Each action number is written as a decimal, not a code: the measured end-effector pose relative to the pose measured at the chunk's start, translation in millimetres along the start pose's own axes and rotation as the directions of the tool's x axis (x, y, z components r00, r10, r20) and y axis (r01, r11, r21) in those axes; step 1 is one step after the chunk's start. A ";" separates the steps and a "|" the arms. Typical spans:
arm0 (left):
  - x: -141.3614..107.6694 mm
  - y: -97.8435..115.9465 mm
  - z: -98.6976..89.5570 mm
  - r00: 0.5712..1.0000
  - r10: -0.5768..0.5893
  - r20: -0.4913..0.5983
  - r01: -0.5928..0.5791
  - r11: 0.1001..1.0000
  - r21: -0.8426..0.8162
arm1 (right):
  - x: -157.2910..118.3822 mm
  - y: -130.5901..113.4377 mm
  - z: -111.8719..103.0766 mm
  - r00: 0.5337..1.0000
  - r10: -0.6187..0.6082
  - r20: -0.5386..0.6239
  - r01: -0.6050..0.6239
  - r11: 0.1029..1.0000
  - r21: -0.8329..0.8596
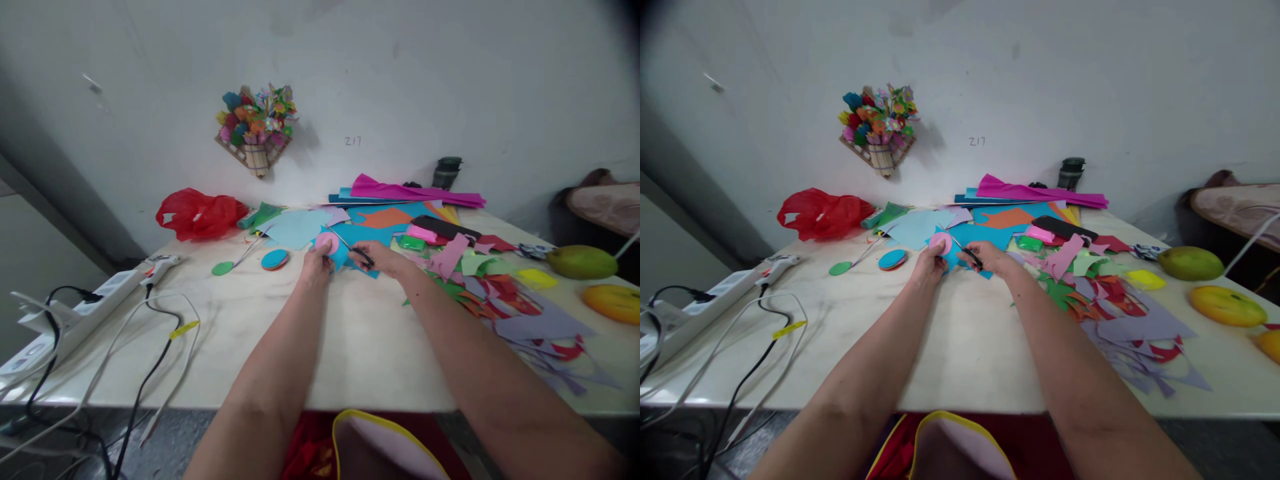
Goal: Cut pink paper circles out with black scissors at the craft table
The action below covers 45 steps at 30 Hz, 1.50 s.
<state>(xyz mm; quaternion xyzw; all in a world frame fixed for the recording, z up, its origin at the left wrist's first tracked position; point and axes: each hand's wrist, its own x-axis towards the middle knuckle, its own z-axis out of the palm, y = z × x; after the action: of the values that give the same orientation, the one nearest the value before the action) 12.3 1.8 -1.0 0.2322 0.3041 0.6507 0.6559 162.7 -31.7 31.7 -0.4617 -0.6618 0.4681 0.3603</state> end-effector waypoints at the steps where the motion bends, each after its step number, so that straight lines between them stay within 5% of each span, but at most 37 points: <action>1: 0.4 -0.2 -0.5 1.000 0.001 0.001 -0.001 1.000 -0.002 | 0.2 0.2 0.3 1.000 -0.007 0.001 0.007 1.000 -0.001; 45: 8.3 2.2 -9.4 0.993 0.028 0.115 -0.035 0.998 0.058 | -3.3 -3.8 -7.9 0.999 0.041 0.005 -0.041 0.999 -0.007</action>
<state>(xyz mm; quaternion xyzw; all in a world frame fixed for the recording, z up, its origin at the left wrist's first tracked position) 3.9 9.3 -6.9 0.2934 0.2814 0.6373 0.6546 169.9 -33.1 37.6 -0.4750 -0.6549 0.4742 0.3472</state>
